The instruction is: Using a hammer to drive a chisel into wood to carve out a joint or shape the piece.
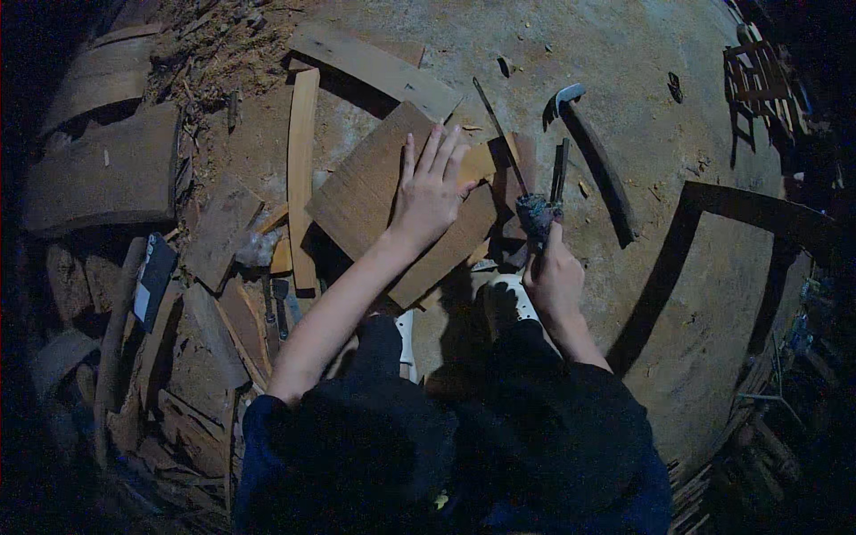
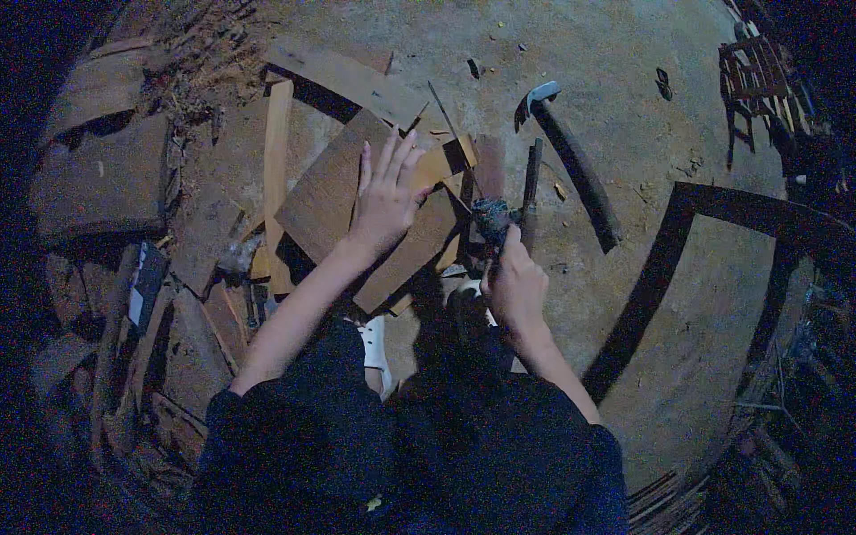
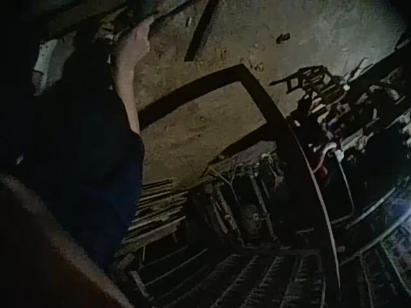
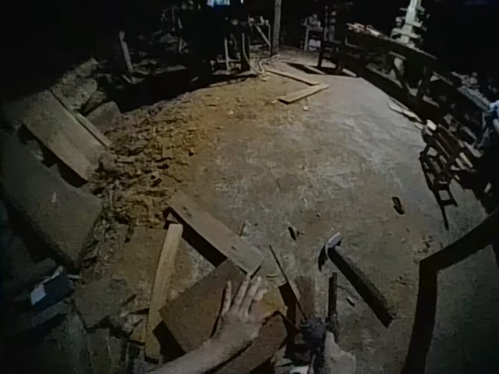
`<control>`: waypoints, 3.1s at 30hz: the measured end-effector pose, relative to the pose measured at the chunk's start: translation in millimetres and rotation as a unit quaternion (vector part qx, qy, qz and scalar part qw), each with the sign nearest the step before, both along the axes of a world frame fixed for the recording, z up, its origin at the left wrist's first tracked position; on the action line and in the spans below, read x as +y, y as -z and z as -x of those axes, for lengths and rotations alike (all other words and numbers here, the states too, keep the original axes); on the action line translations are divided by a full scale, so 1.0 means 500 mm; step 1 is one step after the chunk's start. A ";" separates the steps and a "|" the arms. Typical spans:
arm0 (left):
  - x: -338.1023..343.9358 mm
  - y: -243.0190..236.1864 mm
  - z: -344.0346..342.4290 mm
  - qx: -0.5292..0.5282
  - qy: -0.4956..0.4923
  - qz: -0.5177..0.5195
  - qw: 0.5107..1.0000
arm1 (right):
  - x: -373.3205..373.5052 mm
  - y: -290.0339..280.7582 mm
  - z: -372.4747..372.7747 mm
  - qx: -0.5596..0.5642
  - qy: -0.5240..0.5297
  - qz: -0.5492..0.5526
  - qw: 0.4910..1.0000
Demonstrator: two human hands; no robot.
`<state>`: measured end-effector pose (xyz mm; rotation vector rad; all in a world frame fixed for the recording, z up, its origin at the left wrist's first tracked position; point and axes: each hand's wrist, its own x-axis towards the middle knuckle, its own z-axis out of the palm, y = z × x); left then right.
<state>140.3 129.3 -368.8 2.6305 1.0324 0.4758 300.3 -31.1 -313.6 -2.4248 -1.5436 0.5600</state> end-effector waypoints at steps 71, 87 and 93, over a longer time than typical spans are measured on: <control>-0.060 0.004 -0.107 0.014 -0.334 -0.028 0.942 | -0.011 0.024 -0.001 0.111 -0.038 -0.039 0.992; -0.060 -0.019 -0.128 0.055 -0.324 -0.038 0.944 | -0.031 -0.003 -0.025 0.082 -0.052 0.044 0.994; -0.055 -0.012 -0.120 0.069 -0.320 -0.045 0.944 | -0.076 -0.043 -0.015 0.092 -0.029 0.055 0.994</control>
